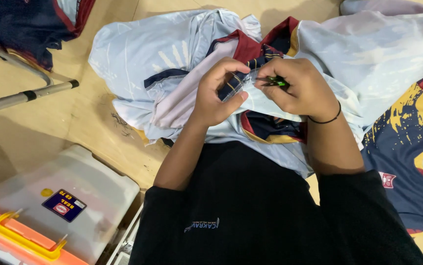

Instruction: Trimming loose threads from the collars of jerseys using a nipper.

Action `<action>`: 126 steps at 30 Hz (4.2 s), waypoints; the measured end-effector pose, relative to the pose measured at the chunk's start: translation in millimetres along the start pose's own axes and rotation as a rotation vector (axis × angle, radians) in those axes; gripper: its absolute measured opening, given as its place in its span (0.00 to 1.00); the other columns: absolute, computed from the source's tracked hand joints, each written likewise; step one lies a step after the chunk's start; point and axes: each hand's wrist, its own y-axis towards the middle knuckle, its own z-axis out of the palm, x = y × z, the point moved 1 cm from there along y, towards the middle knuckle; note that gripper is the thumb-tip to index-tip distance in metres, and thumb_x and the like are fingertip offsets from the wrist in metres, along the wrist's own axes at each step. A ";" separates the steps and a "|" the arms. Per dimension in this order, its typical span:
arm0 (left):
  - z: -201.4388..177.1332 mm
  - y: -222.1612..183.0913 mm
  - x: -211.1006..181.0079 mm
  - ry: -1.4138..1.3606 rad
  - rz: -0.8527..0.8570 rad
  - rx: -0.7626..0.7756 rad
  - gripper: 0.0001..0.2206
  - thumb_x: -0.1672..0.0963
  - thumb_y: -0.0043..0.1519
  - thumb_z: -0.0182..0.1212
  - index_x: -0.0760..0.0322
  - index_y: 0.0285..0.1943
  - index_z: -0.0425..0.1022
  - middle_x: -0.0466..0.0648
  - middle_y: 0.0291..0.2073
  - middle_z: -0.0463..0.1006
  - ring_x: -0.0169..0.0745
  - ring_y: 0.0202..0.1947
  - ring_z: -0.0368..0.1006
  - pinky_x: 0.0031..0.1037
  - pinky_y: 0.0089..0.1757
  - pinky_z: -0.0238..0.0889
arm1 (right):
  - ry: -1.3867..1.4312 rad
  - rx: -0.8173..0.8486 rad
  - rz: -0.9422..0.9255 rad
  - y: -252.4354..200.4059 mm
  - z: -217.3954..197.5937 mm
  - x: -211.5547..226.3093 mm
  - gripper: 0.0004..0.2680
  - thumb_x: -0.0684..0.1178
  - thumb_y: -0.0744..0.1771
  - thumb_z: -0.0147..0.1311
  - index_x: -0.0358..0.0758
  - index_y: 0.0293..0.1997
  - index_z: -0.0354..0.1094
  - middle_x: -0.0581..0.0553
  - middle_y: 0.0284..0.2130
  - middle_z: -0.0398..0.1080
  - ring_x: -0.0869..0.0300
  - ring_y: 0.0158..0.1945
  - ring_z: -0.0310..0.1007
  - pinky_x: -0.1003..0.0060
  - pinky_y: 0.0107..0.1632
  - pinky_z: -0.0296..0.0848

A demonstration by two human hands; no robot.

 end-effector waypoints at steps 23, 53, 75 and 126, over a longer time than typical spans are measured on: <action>-7.8 -5.3 15.3 0.117 0.059 -0.195 0.03 0.63 0.69 0.63 0.72 0.47 0.73 0.46 0.42 0.80 0.22 0.39 0.70 0.17 0.41 0.66 | -0.362 0.054 -0.201 2.3 4.4 12.5 0.08 0.38 0.61 0.61 0.37 0.41 0.71 0.44 0.31 0.74 0.51 0.32 0.74 0.61 0.35 0.70; -15.4 -16.0 -52.0 0.157 0.088 -0.019 0.04 0.62 0.72 0.59 0.70 0.47 0.69 0.42 0.29 0.71 0.20 0.29 0.60 0.18 0.32 0.54 | -0.783 0.181 -0.143 35.8 -9.1 92.8 0.09 0.54 0.66 0.68 0.41 0.34 0.75 0.46 0.24 0.70 0.50 0.27 0.69 0.58 0.30 0.62; -2.7 -18.5 -29.6 0.211 0.174 -0.236 0.04 0.63 0.67 0.64 0.72 0.49 0.77 0.51 0.42 0.81 0.31 0.40 0.80 0.21 0.41 0.75 | 0.329 0.287 0.268 38.4 4.9 -25.9 0.00 0.36 0.66 0.54 0.31 0.37 0.68 0.52 0.29 0.69 0.69 0.32 0.63 0.72 0.36 0.61; -150.2 -157.3 13.1 0.901 0.349 -1.448 0.16 0.64 0.65 0.61 0.69 0.61 0.66 0.55 0.57 0.69 0.47 0.58 0.67 0.38 0.60 0.59 | 0.698 -0.005 0.400 12.7 2.7 -58.7 0.06 0.42 0.68 0.55 0.26 0.38 0.68 0.46 0.22 0.65 0.67 0.19 0.60 0.74 0.24 0.55</action>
